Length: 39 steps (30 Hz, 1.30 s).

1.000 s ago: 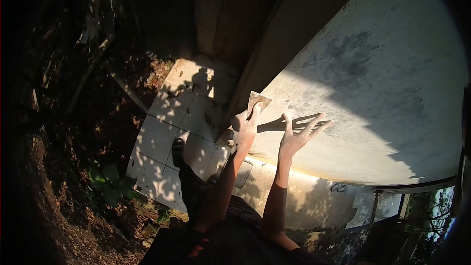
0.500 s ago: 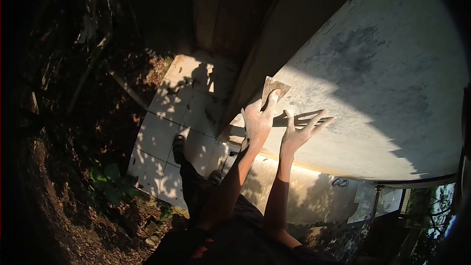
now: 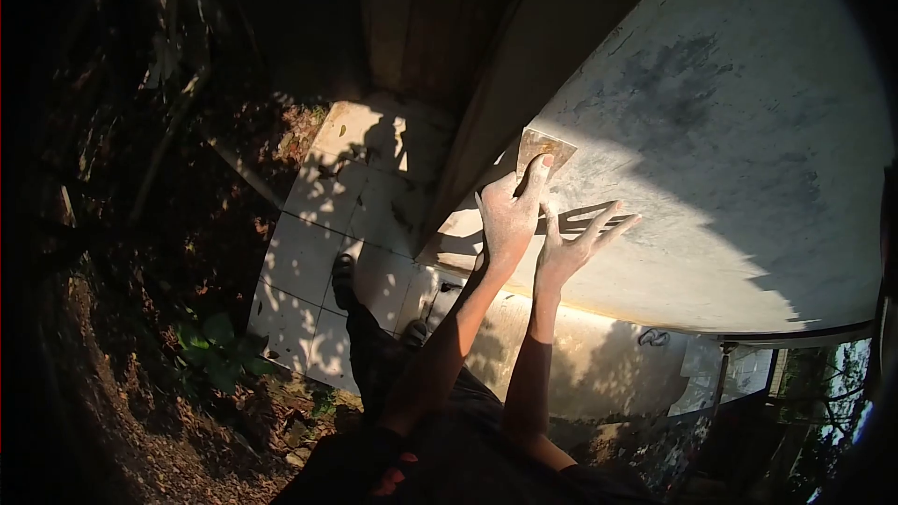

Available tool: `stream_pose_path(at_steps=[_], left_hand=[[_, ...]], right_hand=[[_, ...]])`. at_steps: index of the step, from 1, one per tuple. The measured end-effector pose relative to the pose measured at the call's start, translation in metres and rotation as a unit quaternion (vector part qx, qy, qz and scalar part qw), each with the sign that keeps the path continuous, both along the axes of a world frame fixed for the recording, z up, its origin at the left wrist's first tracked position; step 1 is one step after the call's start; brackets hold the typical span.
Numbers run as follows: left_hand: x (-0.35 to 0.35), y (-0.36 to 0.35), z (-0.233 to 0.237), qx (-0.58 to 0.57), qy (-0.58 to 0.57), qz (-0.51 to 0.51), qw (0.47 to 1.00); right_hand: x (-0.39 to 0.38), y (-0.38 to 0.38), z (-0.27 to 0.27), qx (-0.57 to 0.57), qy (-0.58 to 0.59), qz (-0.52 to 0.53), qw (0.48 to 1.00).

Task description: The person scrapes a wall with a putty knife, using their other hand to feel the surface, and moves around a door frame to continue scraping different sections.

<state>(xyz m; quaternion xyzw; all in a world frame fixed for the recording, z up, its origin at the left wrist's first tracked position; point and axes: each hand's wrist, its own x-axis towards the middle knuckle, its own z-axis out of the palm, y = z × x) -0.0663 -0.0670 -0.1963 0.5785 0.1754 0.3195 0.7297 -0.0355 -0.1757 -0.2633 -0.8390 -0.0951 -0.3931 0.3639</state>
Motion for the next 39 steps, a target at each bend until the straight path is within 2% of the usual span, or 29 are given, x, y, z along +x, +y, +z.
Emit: stream_pose_path(at_steps=[2, 3, 4, 7, 9, 17, 19, 20, 22, 25, 26, 28, 29, 32, 34, 36, 37, 38, 39], left_hand=[[-0.003, -0.004, -0.053, 0.024, 0.013, 0.056, 0.998], [-0.003, -0.010, -0.095, -0.027, 0.050, 0.041, 0.998], [-0.010, -0.008, -0.108, -0.029, 0.122, 0.008, 0.992], [-0.012, -0.006, -0.105, 0.010, 0.092, 0.034, 0.995], [-0.015, -0.002, -0.103, 0.025, 0.143, 0.013, 0.989], [-0.008, 0.002, -0.109, -0.022, 0.085, -0.025, 0.996], [-0.008, 0.001, -0.091, -0.039, 0.106, -0.029, 0.993], [-0.003, 0.003, -0.062, -0.005, 0.033, -0.010, 0.999], [0.013, 0.009, 0.001, 0.011, -0.033, -0.021, 0.999], [0.008, 0.010, 0.017, 0.002, -0.003, -0.042, 0.999], [0.006, 0.007, -0.008, -0.011, -0.033, -0.029, 0.999], [-0.005, -0.001, -0.065, -0.005, 0.050, -0.014, 0.999], [-0.006, -0.003, -0.075, -0.004, 0.051, -0.018, 0.999], [-0.001, -0.004, -0.067, 0.030, 0.087, -0.029, 0.995], [0.009, -0.002, -0.009, 0.015, -0.021, -0.027, 0.999], [0.012, 0.002, 0.019, 0.066, -0.003, -0.024, 0.998], [0.008, 0.003, 0.014, 0.076, -0.012, -0.030, 0.997], [0.009, -0.001, -0.004, 0.022, -0.028, -0.019, 0.999], [0.005, -0.003, -0.040, 0.005, 0.014, -0.023, 1.000]], right_hand=[[0.000, 0.001, 0.002, 0.005, -0.002, 0.001, 1.000], [-0.001, 0.001, 0.001, 0.006, 0.007, -0.002, 1.000], [-0.002, 0.000, -0.001, 0.008, 0.007, -0.004, 1.000], [-0.001, -0.004, -0.001, -0.013, 0.004, -0.011, 1.000], [0.000, 0.000, 0.000, -0.002, -0.004, -0.015, 1.000], [-0.003, 0.001, 0.001, 0.002, 0.000, -0.032, 0.999], [-0.004, -0.001, 0.001, -0.005, 0.008, -0.034, 0.999], [-0.004, 0.000, 0.001, -0.006, 0.010, -0.038, 0.999], [-0.006, 0.001, 0.004, 0.024, 0.024, -0.022, 0.999], [-0.006, -0.001, 0.006, 0.017, 0.014, -0.025, 0.999], [-0.005, 0.000, 0.005, 0.015, 0.012, -0.031, 0.999], [-0.005, 0.001, 0.004, 0.032, 0.019, -0.024, 0.999], [-0.005, 0.000, 0.004, 0.031, 0.016, -0.018, 0.999], [-0.002, 0.001, 0.005, 0.035, 0.016, -0.012, 0.999], [-0.005, -0.001, 0.003, 0.039, 0.028, -0.020, 0.999], [-0.003, -0.002, 0.003, 0.029, 0.015, -0.013, 0.999], [-0.004, -0.002, 0.003, 0.034, 0.020, -0.015, 0.999], [-0.003, -0.001, 0.005, 0.036, 0.015, -0.013, 0.999], [-0.005, -0.001, 0.007, 0.040, 0.021, -0.010, 0.999]])
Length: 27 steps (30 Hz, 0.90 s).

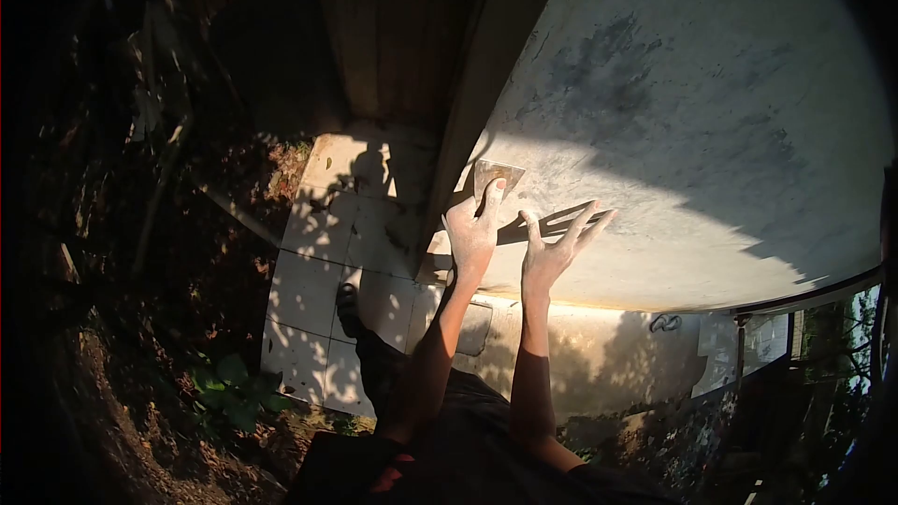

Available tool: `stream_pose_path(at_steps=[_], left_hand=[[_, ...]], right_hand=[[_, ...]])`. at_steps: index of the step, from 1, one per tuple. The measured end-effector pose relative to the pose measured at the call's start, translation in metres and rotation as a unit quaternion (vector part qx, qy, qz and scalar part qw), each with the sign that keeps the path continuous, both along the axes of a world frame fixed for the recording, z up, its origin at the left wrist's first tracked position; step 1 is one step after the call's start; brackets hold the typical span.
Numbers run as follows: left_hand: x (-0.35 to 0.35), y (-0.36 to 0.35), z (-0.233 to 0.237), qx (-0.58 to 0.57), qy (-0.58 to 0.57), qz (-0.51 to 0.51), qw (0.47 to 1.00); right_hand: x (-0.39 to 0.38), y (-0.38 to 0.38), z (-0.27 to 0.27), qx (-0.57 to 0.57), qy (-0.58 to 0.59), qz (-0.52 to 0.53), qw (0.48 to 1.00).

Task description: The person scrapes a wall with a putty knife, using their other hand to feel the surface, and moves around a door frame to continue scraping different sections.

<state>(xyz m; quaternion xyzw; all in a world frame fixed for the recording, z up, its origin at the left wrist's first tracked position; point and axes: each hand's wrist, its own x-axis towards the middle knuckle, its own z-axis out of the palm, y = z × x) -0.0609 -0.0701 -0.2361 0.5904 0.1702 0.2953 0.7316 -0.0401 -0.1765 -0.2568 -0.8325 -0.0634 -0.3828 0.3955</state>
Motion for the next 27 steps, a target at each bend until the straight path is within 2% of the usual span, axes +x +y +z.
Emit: stream_pose_path(at_steps=[1, 2, 5, 7, 9, 10, 11, 14, 15, 16, 17, 19, 21, 23, 26, 27], left_hand=[[-0.005, 0.000, -0.029, -0.018, 0.044, -0.004, 0.999], [-0.008, -0.001, -0.036, -0.018, 0.045, -0.004, 0.999], [-0.007, -0.001, -0.029, -0.004, 0.040, 0.015, 0.999], [0.007, 0.004, 0.030, -0.008, -0.041, -0.005, 0.999], [0.007, 0.007, 0.071, 0.067, -0.027, 0.022, 0.997], [0.010, 0.006, 0.059, 0.037, -0.040, -0.006, 0.999], [0.004, 0.004, 0.051, 0.019, -0.048, 0.012, 0.999], [-0.009, 0.004, -0.044, 0.027, 0.045, 0.010, 0.999], [-0.017, 0.006, -0.044, 0.031, 0.084, 0.011, 0.996], [-0.013, 0.005, -0.041, 0.019, 0.059, 0.028, 0.998], [-0.004, 0.003, -0.036, 0.016, 0.060, 0.030, 0.998], [0.006, 0.011, 0.027, 0.008, -0.046, -0.002, 0.999], [0.011, 0.013, 0.076, 0.002, -0.094, -0.014, 0.995], [0.001, 0.012, 0.057, -0.029, -0.032, -0.053, 0.998], [-0.012, 0.007, -0.034, 0.007, 0.061, 0.012, 0.998], [-0.019, 0.008, -0.034, 0.001, 0.080, 0.021, 0.997]], right_hand=[[-0.002, -0.001, 0.000, 0.003, 0.008, 0.004, 1.000], [-0.003, -0.001, 0.000, 0.003, 0.009, 0.005, 1.000], [0.000, -0.001, 0.000, -0.008, 0.012, 0.002, 1.000], [-0.001, 0.000, 0.001, -0.009, 0.002, -0.004, 1.000], [-0.003, -0.001, -0.001, -0.007, 0.002, 0.004, 1.000], [-0.001, -0.001, 0.000, -0.002, -0.003, 0.008, 1.000], [0.001, 0.000, 0.000, -0.003, -0.008, 0.015, 1.000], [-0.001, -0.001, 0.001, -0.022, -0.011, -0.003, 1.000], [-0.002, -0.001, 0.001, -0.024, -0.010, 0.000, 1.000], [-0.001, 0.000, 0.001, -0.022, -0.011, -0.002, 1.000], [-0.002, 0.000, 0.002, -0.023, -0.011, -0.004, 1.000], [-0.003, 0.001, 0.003, -0.027, -0.005, -0.007, 1.000], [-0.005, 0.001, 0.003, -0.031, -0.004, -0.006, 1.000], [-0.002, 0.002, 0.003, -0.031, -0.009, -0.013, 0.999], [0.000, -0.001, -0.001, -0.042, -0.021, -0.010, 0.999], [-0.001, -0.001, -0.001, -0.042, -0.020, -0.010, 0.999]])
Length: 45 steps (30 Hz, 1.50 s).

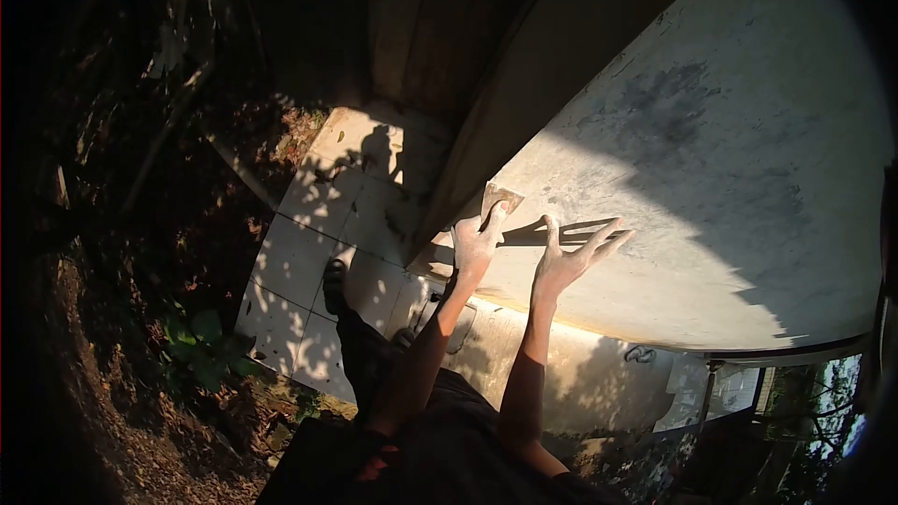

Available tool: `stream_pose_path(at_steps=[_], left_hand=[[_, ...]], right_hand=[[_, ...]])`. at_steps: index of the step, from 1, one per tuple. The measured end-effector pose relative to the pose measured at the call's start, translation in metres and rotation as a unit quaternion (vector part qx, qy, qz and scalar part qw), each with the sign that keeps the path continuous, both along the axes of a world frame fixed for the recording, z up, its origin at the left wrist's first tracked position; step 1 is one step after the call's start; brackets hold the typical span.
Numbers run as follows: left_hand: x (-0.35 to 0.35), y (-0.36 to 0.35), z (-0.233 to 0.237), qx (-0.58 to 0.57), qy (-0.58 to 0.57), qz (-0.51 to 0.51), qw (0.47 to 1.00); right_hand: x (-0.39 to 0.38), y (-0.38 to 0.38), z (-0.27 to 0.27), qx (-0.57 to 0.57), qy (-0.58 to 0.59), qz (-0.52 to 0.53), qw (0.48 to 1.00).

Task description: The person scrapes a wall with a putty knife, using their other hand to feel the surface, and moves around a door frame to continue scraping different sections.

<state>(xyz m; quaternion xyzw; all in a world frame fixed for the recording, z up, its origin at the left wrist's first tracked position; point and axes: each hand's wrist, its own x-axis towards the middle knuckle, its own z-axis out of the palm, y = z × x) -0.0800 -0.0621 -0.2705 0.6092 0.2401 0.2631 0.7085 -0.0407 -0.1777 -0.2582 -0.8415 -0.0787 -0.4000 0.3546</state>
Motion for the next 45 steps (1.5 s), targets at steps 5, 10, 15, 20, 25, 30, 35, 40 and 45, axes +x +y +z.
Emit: stream_pose_path(at_steps=[5, 10, 15, 20, 25, 30, 35, 40, 45], left_hand=[[0.022, 0.006, 0.073, -0.036, -0.105, -0.053, 0.992], [0.007, 0.005, 0.011, -0.029, -0.028, -0.029, 0.999], [0.018, 0.004, 0.029, 0.016, -0.050, -0.036, 0.998], [0.025, 0.003, 0.052, 0.036, -0.056, -0.045, 0.997], [0.001, 0.004, 0.010, -0.010, 0.028, -0.015, 0.999], [0.026, 0.003, 0.094, -0.001, -0.139, -0.042, 0.989], [0.008, 0.000, -0.010, 0.000, -0.011, -0.011, 1.000], [0.019, -0.004, 0.046, -0.002, -0.089, -0.011, 0.996], [0.016, -0.002, 0.049, 0.027, -0.037, -0.021, 0.999]], right_hand=[[-0.004, 0.005, 0.007, 0.016, 0.020, 0.003, 1.000], [-0.001, 0.000, 0.000, -0.006, 0.002, -0.006, 1.000], [-0.001, -0.001, -0.001, -0.009, 0.009, -0.012, 1.000], [0.001, 0.001, 0.001, -0.007, 0.003, -0.007, 1.000], [0.002, 0.000, 0.000, -0.006, 0.000, -0.008, 1.000], [-0.002, -0.001, 0.002, -0.001, 0.018, -0.007, 1.000], [0.002, 0.002, 0.001, -0.003, 0.003, -0.015, 1.000], [0.000, 0.001, 0.002, -0.001, 0.015, -0.012, 1.000], [0.003, 0.001, 0.001, 0.006, 0.007, -0.007, 1.000]])
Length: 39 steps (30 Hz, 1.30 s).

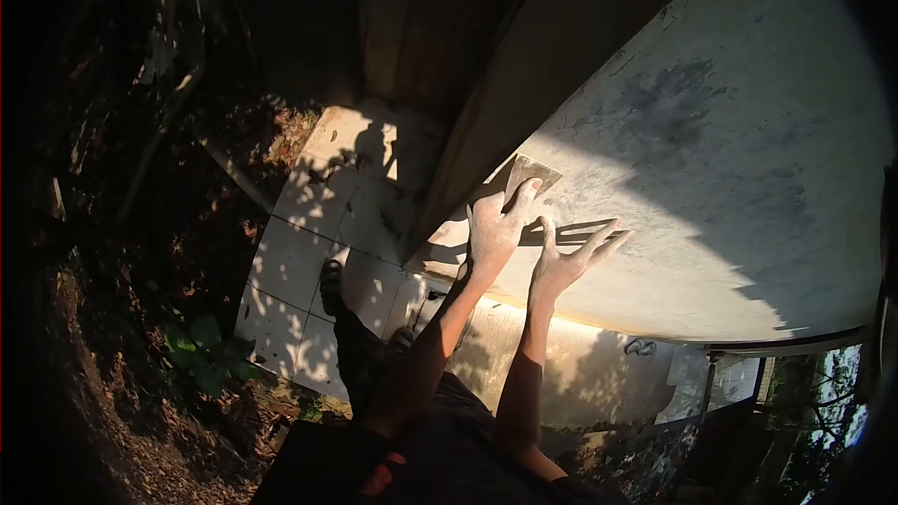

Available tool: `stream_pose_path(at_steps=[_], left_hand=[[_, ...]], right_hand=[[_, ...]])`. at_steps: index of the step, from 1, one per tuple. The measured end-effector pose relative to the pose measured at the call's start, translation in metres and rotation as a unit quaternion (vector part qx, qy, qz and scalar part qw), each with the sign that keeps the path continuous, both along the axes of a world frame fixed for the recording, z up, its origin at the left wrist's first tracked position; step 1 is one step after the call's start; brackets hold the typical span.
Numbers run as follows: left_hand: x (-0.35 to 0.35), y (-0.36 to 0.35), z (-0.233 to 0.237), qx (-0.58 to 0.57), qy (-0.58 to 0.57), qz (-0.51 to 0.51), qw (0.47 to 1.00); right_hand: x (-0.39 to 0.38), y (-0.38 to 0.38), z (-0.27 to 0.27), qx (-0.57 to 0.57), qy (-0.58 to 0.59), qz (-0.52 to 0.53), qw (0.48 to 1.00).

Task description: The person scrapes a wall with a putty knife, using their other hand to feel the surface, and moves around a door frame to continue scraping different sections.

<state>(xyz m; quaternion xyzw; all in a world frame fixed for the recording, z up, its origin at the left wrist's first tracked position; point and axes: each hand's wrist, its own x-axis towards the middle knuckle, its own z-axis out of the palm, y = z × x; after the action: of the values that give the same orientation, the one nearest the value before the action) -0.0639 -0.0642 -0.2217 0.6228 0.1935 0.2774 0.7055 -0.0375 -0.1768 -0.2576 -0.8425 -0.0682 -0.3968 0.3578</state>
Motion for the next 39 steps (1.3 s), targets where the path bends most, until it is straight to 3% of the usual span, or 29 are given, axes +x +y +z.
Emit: stream_pose_path(at_steps=[2, 5, 8, 9, 11, 13, 15, 17, 19, 20, 23, 24, 29, 30, 31, 33, 35, 37, 39], left_hand=[[-0.010, -0.003, -0.060, -0.022, 0.039, 0.013, 0.999], [-0.009, -0.001, -0.073, -0.023, 0.053, -0.003, 0.998], [0.013, -0.007, -0.011, -0.044, -0.072, 0.002, 0.996], [0.012, -0.005, 0.022, -0.020, -0.055, -0.001, 0.998], [0.008, -0.001, 0.031, -0.016, -0.045, -0.032, 0.998], [0.003, -0.004, -0.006, -0.038, -0.060, 0.017, 0.997], [-0.003, -0.009, -0.078, -0.050, 0.053, 0.014, 0.997], [-0.010, -0.004, -0.075, -0.036, 0.081, 0.003, 0.996], [-0.004, 0.000, -0.039, -0.023, 0.041, -0.009, 0.999], [0.001, -0.002, -0.005, -0.052, -0.049, 0.010, 0.997], [0.011, 0.004, 0.057, -0.020, -0.068, -0.023, 0.997], [0.011, 0.000, 0.049, -0.054, -0.104, -0.025, 0.993], [-0.009, -0.011, -0.081, -0.052, 0.077, 0.006, 0.996], [-0.010, -0.007, -0.080, -0.036, 0.066, -0.008, 0.997], [-0.009, -0.006, -0.058, -0.036, 0.065, -0.010, 0.997], [0.003, -0.006, -0.010, -0.042, -0.046, 0.015, 0.998], [0.011, -0.002, 0.038, -0.017, -0.057, -0.012, 0.998], [0.010, -0.003, 0.038, -0.029, -0.061, -0.023, 0.997], [0.001, -0.011, -0.005, -0.024, -0.049, 0.026, 0.998]], right_hand=[[-0.004, 0.001, 0.003, 0.000, 0.007, 0.001, 1.000], [-0.003, 0.000, 0.001, -0.001, 0.001, -0.002, 1.000], [-0.002, -0.001, 0.000, -0.003, 0.001, 0.003, 1.000], [-0.001, 0.000, -0.001, -0.005, 0.001, 0.005, 1.000], [-0.001, -0.003, -0.003, -0.004, 0.003, 0.005, 1.000], [-0.003, -0.002, -0.001, -0.007, 0.003, -0.002, 1.000], [-0.002, 0.000, -0.001, -0.009, 0.002, -0.007, 1.000], [-0.002, -0.001, -0.001, -0.023, -0.004, -0.011, 1.000], [-0.002, -0.002, 0.000, -0.018, -0.002, -0.005, 1.000], [-0.002, -0.001, -0.001, -0.011, -0.001, 0.004, 1.000], [-0.001, -0.002, -0.003, 0.002, 0.002, 0.009, 1.000], [0.000, -0.004, -0.004, -0.002, 0.007, 0.006, 1.000], [-0.001, -0.002, -0.003, -0.006, 0.002, -0.006, 1.000], [0.000, -0.001, -0.003, -0.007, 0.001, -0.004, 1.000], [0.000, -0.002, -0.003, -0.007, 0.002, -0.004, 1.000], [0.000, -0.002, -0.004, -0.005, 0.001, -0.003, 1.000], [0.000, -0.002, -0.005, -0.003, 0.001, 0.001, 1.000], [0.000, -0.004, -0.005, -0.006, 0.008, -0.003, 1.000], [0.002, -0.002, -0.004, -0.004, 0.004, -0.004, 1.000]])
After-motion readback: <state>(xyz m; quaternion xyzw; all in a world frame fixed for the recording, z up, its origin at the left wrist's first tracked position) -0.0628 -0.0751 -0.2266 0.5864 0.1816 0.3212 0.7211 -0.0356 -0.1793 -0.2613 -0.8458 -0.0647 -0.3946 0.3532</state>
